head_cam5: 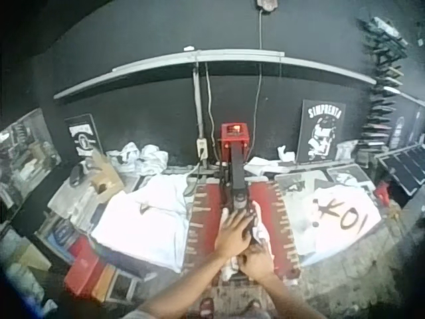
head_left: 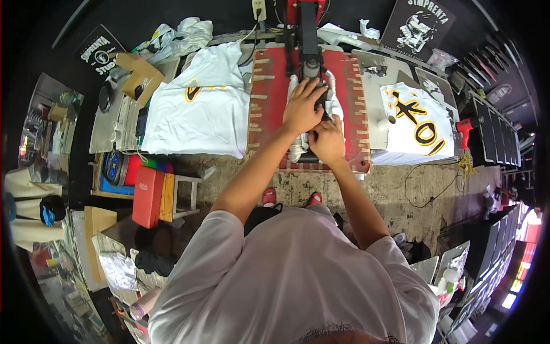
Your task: The person positions white shirts on a screen printing press, applies yellow and black ink using a squeegee, and dries the finished design with a heat gun.
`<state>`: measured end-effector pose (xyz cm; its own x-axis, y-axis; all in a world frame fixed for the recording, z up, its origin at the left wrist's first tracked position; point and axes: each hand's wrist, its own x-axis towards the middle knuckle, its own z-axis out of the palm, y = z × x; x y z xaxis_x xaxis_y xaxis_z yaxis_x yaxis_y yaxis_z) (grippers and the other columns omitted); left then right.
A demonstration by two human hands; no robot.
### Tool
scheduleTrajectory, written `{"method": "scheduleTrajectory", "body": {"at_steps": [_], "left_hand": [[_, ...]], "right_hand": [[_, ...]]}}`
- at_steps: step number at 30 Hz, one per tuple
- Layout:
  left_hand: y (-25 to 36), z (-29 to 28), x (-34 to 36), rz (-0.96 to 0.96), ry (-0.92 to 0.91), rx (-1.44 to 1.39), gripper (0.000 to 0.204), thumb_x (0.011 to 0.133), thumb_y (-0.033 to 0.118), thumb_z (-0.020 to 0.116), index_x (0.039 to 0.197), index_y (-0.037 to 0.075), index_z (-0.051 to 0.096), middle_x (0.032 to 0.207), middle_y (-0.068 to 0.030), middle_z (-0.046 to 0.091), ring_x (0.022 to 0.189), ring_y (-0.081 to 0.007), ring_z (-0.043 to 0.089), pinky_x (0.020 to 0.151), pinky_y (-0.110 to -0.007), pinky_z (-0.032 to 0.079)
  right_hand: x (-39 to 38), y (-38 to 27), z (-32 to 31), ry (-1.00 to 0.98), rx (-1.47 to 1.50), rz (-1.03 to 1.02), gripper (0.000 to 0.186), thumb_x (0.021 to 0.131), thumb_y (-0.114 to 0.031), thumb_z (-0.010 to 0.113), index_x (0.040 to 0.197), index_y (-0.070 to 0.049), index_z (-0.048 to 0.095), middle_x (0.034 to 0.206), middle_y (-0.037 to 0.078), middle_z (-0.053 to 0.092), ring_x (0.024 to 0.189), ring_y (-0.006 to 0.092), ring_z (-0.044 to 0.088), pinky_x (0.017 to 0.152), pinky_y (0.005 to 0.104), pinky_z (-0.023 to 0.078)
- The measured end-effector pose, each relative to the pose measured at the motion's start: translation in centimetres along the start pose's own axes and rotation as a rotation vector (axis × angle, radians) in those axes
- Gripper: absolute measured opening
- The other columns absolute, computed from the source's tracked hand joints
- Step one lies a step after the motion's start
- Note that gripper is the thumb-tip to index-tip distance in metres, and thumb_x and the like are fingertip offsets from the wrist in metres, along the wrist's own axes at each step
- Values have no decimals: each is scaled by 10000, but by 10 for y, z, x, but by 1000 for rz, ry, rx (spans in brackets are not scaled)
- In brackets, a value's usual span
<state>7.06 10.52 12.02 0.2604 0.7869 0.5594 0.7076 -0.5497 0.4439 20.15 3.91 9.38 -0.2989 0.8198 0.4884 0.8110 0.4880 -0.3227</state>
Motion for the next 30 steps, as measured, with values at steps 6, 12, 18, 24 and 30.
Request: {"method": "scheduleTrajectory", "body": {"at_steps": [6, 12, 18, 24, 30], "left_hand": [[-6, 1, 2, 13, 27, -40, 486, 814, 176, 649, 1298, 135, 623, 1473, -113, 502, 1401, -367, 398, 1163, -476, 335], [-1, 3, 1, 14, 30, -34, 500, 793, 169, 659, 1290, 134, 627, 1449, -134, 524, 1384, -385, 416, 1161, -485, 336], [-13, 6, 0, 126, 19, 36, 532, 786, 152, 670, 1314, 122, 608, 1459, -150, 514, 1373, -410, 427, 1148, -493, 348], [6, 1, 9, 141, -9, -18, 495, 810, 148, 680, 1294, 84, 602, 1448, -160, 521, 1366, -404, 433, 1132, -507, 357], [7, 8, 2, 209, 32, -38, 536, 824, 188, 722, 1333, 90, 588, 1445, -161, 525, 1378, -389, 432, 1137, -474, 358]], "right_hand": [[14, 38, -26, 204, 1204, 381, 299, 942, -230, 561, 1107, -9, 677, 1072, 188, 706, 915, 258, 691, 937, 407, 514], [56, 50, -83, 85, 2055, 377, 680, 1017, -523, 376, 1489, -33, 386, 1307, 350, 574, 885, 279, 711, 806, 369, 578], [50, 53, -62, -478, 2050, 489, 812, 957, -630, 437, 1502, -30, 384, 1320, 277, 601, 928, 204, 676, 704, 274, 577], [19, 52, -23, -380, 1885, 582, 634, 1024, -483, 419, 1520, -90, 384, 1324, 229, 619, 900, 171, 671, 770, 312, 574], [35, 36, -77, -447, 1944, 525, 798, 990, -653, 382, 1558, -96, 317, 1286, 283, 626, 655, 114, 604, 646, 253, 530]]}}
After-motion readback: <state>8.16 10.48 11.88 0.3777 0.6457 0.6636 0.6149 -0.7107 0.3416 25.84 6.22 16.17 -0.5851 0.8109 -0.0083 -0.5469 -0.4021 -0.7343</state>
